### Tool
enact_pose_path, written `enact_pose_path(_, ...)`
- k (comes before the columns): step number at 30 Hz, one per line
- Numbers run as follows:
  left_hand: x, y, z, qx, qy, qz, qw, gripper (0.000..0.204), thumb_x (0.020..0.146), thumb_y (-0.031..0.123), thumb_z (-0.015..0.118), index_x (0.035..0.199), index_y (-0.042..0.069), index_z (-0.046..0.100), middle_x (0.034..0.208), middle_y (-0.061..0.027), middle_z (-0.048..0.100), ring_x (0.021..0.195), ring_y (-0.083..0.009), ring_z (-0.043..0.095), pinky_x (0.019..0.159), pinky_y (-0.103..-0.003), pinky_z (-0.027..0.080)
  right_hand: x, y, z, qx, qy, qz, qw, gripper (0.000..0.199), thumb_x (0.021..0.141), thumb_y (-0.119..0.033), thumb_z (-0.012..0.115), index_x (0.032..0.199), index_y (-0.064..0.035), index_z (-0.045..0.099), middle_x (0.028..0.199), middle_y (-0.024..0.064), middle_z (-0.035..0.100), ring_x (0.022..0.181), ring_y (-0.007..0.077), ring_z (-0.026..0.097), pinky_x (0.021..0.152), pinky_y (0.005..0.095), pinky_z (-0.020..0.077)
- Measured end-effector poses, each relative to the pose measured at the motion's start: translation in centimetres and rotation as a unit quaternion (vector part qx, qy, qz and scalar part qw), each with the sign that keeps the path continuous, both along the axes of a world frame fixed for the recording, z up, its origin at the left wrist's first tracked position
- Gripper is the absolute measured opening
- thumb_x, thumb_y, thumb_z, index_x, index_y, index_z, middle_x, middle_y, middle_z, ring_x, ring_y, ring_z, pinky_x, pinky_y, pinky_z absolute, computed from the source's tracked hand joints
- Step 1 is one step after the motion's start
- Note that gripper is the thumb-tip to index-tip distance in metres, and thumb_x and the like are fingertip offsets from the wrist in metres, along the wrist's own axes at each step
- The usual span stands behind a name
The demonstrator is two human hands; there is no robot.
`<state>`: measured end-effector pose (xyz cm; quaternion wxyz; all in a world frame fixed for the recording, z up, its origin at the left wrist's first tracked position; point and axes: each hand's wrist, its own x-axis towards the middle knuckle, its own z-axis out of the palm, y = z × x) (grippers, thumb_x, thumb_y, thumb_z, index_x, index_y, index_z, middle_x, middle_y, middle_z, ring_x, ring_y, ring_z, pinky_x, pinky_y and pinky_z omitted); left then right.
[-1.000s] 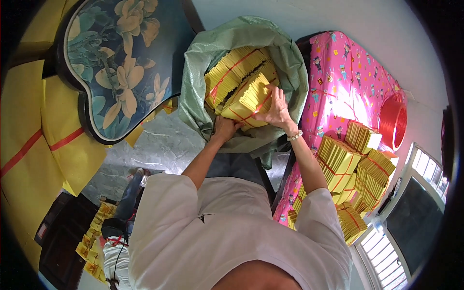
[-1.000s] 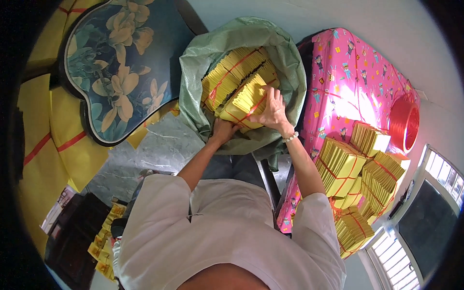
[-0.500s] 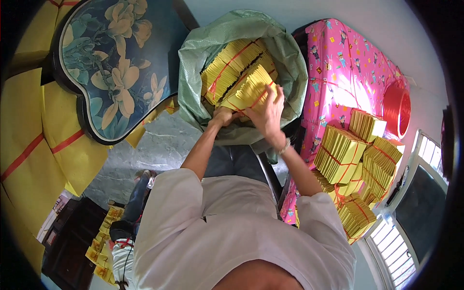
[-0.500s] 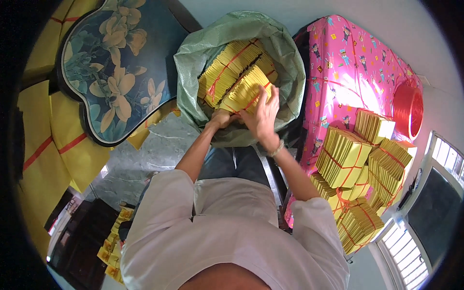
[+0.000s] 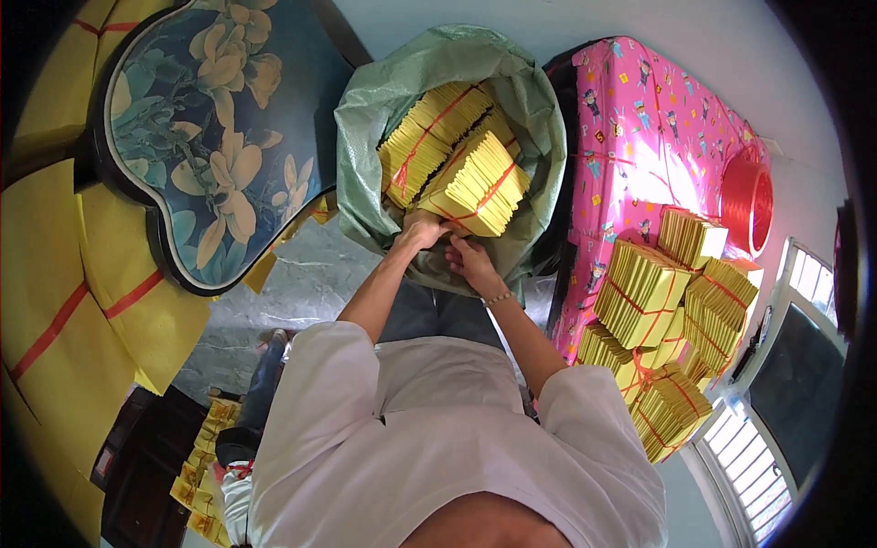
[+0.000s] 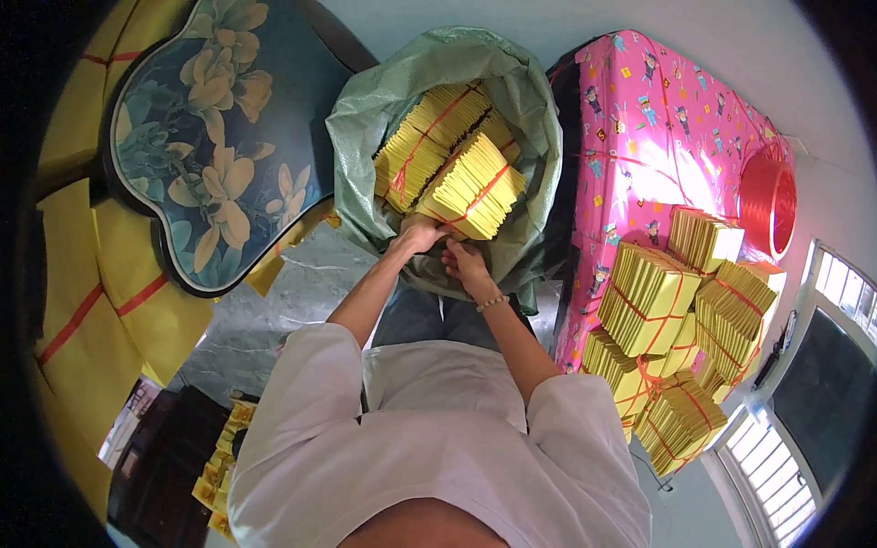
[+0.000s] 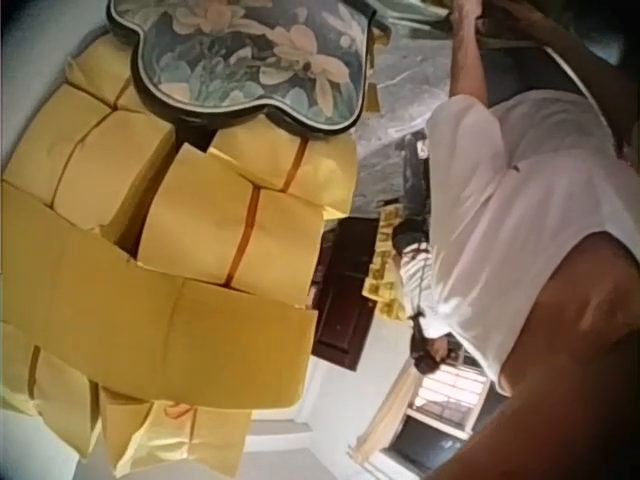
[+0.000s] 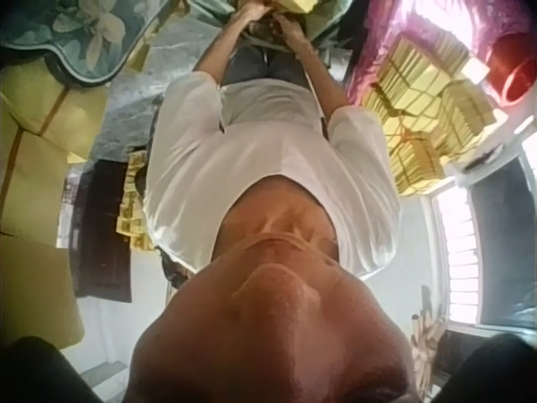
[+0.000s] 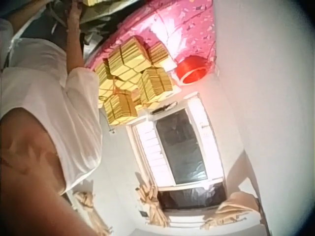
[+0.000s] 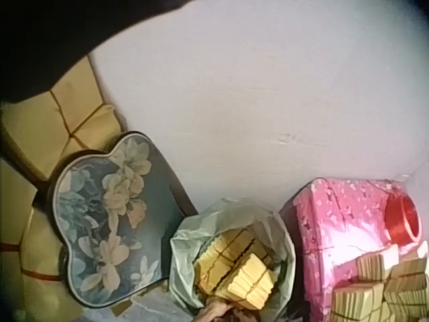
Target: Packing bundles of yellow paper into a large woven sack.
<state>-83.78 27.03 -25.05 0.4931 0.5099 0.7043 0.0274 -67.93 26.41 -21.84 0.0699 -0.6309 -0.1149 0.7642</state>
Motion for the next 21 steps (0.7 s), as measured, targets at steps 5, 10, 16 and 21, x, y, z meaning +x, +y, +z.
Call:
enact_pose_path(5,0.4,-0.4,-0.9,0.035,0.015,0.000,0.999,0.046,0.084,0.050,0.056,0.109,0.012,0.063,0.099,-0.0159,0.065,0.092,-0.0339,0.061,0.076,-0.043,0.049,-2.2,0.5,-0.6,0.126,-0.099,0.027,0.987,0.033,0.090,-0.033,0.058,0.107,-0.0045,0.055,0.081,0.0061,0.062,0.056,0.0145,0.059,0.045,0.0275,0.0506)
enact_pose_path(10,0.7,-0.8,-0.1,0.013,-0.015,-0.028,0.999,0.042,0.088,0.043,0.053,0.111,0.010,0.060,0.103,-0.0176,0.063,0.093,-0.0357,0.060,0.077,-0.044,0.048,-0.7,1.2,0.1,0.172,-0.110,0.116,0.972,0.032,0.092,-0.033,0.055,0.107,-0.0043,0.054,0.069,0.0081,0.060,0.044,0.0167,0.057,0.039,0.0303,0.0500)
enact_pose_path(16,1.6,-2.7,0.2,0.089,0.000,-0.042,0.995,0.045,0.089,0.030,0.051,0.120,-0.003,0.049,0.129,-0.0242,0.045,0.116,-0.0384,0.045,0.091,-0.044,0.043,-1.3,1.1,-1.1,0.130,-0.113,0.081,0.982,0.030,0.092,-0.033,0.055,0.106,-0.0057,0.056,0.066,0.0060,0.057,0.041,0.0146,0.053,0.036,0.0286,0.0474)
enact_pose_path(21,2.8,-4.8,1.5,0.234,0.039,0.033,0.971,0.058,0.078,0.010,0.060,0.127,-0.011,0.036,0.130,-0.0257,0.037,0.121,-0.0430,0.034,0.100,-0.045,0.035,-1.6,0.6,-1.7,0.166,-0.126,0.051,0.977,0.030,0.093,-0.033,0.055,0.102,-0.0039,0.058,0.062,0.0036,0.052,0.039,0.0122,0.048,0.035,0.0271,0.0446)
